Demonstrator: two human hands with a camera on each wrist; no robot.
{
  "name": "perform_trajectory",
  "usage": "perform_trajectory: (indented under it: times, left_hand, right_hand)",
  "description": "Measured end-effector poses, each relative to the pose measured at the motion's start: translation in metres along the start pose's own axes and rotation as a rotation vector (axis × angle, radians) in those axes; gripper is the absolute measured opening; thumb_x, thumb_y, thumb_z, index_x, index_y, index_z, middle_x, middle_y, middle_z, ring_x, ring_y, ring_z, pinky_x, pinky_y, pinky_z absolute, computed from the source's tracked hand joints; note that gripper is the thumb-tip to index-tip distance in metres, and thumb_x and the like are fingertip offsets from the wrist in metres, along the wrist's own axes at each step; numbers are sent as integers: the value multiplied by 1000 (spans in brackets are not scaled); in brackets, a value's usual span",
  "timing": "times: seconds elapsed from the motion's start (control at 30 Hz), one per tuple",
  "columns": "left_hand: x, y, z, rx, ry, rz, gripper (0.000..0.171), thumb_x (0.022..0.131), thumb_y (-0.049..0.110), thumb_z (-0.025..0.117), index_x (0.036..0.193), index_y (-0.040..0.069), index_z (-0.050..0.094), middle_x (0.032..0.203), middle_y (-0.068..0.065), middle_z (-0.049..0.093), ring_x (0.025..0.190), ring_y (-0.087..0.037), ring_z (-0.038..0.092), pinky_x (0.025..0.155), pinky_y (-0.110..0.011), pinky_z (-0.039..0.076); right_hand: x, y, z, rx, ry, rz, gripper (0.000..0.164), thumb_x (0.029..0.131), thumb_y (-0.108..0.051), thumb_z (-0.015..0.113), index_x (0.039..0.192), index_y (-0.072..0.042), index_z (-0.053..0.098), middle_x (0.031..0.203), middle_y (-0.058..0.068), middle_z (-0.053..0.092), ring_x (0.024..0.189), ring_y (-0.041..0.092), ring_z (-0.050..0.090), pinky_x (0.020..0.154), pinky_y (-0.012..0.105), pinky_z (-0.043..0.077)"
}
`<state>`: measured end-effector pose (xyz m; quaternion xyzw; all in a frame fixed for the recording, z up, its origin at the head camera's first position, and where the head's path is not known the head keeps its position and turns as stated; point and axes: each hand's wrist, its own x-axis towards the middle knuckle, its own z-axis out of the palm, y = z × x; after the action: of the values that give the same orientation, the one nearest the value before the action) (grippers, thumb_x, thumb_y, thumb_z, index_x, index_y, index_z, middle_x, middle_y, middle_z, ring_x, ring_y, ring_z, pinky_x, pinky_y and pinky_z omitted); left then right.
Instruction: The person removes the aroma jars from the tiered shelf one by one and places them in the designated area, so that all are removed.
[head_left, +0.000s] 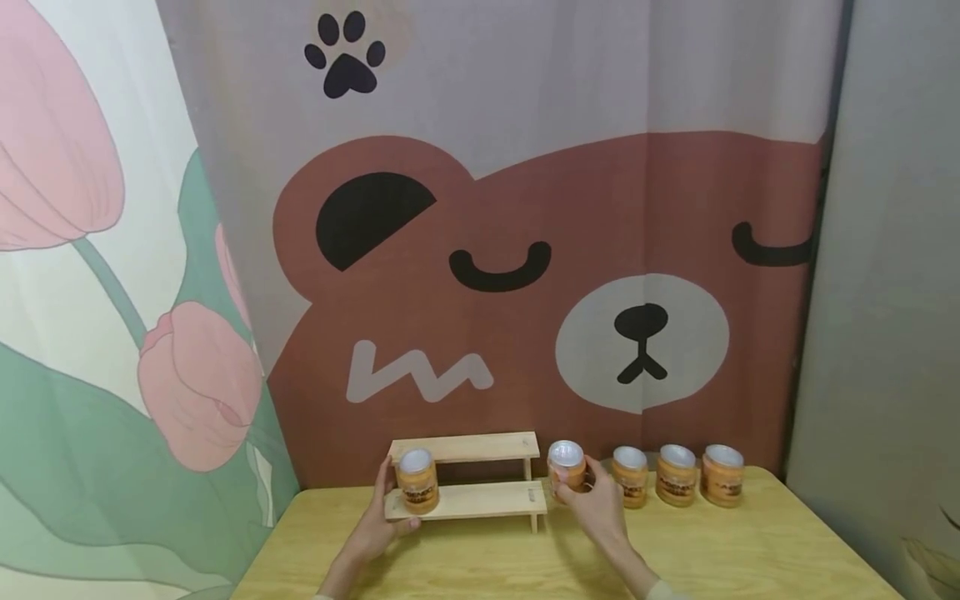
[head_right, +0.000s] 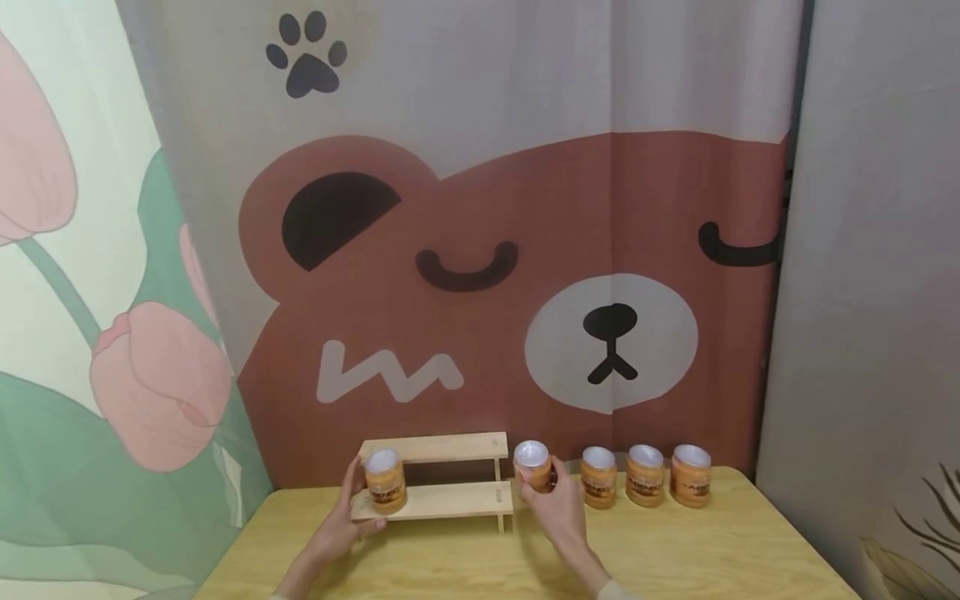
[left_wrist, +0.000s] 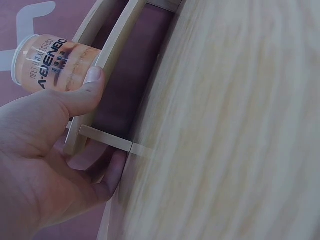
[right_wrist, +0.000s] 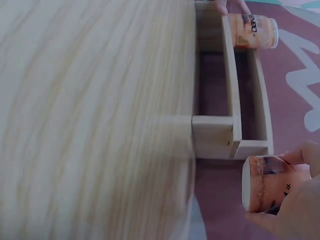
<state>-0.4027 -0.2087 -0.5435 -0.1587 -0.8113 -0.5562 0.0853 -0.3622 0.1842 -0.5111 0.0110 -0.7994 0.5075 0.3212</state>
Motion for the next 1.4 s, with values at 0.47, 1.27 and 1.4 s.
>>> perform_trajectory:
  times: [0.47,1.27,1.4]
  left_hand:
    - [4,3,-1,-6,-9,39,127,76,5,89,165,27,0,153,-44,20,141,-61,19,106,-78,16]
    - [2,1,2,-32,-29,19,130,76,6,89,165,25,-5,154,-42,21,140,-62,20,105,-79,14]
    - [2,-1,-1,-29,-18,20,130,76,4,88,165,25,-5,154,-42,21,140,-62,20,105,-79,14]
  right_hand:
    - [16,23,-5,-51,6,-19,67,79,-8,87,131,18,54,115,36,65,105,46,65,88,56,54]
    - [23,47,-1,-124,-97,19,64,74,-6,84,125,20,55,111,36,64,102,49,64,87,58,53]
    - [25,49,1,-129,-125,24,68,74,-7,86,127,20,54,113,36,64,103,49,63,87,58,52]
